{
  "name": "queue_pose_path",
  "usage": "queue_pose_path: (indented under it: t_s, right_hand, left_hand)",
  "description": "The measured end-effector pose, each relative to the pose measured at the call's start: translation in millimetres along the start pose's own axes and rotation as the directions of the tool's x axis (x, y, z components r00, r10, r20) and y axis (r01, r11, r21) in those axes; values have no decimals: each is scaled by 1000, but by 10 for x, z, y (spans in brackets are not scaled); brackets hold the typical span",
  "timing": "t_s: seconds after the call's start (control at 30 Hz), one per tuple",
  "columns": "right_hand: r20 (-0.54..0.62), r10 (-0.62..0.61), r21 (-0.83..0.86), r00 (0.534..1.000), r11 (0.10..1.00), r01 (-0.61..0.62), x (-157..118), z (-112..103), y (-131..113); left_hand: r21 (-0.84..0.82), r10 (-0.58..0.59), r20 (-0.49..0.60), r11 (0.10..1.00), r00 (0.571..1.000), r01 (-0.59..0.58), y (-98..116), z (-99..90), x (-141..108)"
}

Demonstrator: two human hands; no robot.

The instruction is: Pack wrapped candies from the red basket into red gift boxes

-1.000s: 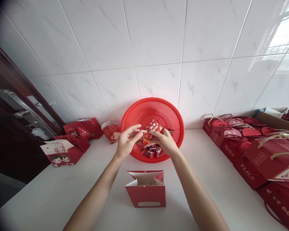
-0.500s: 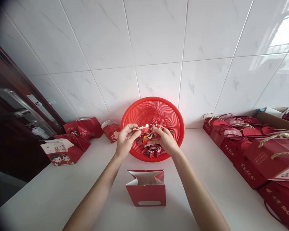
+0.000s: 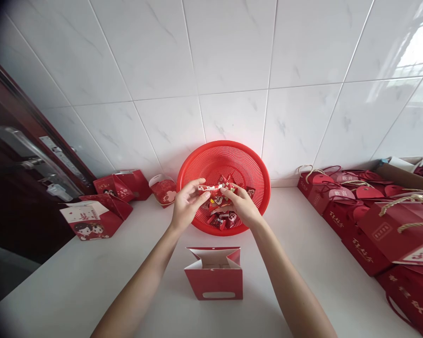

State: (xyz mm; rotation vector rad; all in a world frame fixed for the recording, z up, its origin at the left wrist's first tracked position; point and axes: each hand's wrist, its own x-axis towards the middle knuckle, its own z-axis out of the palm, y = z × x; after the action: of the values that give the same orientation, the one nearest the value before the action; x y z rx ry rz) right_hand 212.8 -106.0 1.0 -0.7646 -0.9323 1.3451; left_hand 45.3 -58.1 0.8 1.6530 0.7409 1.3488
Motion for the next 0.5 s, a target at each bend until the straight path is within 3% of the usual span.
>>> queue_pose_path:
  t_s: [0.2, 0.37, 0.5]
  right_hand:
    - [9, -3, -9, 1000, 1000, 3, -9, 11, -20]
    - [1, -9, 33, 1000, 999, 9, -27, 38, -66]
    - [20, -9, 49, 1000, 999, 8, -42, 44, -91]
  left_hand:
    - [18, 24, 45, 1000, 999, -25, -13, -8, -7]
    - [13, 202, 67, 979, 977, -203, 15, -36, -3]
    - [67, 270, 60, 959, 961, -274, 18, -57, 10]
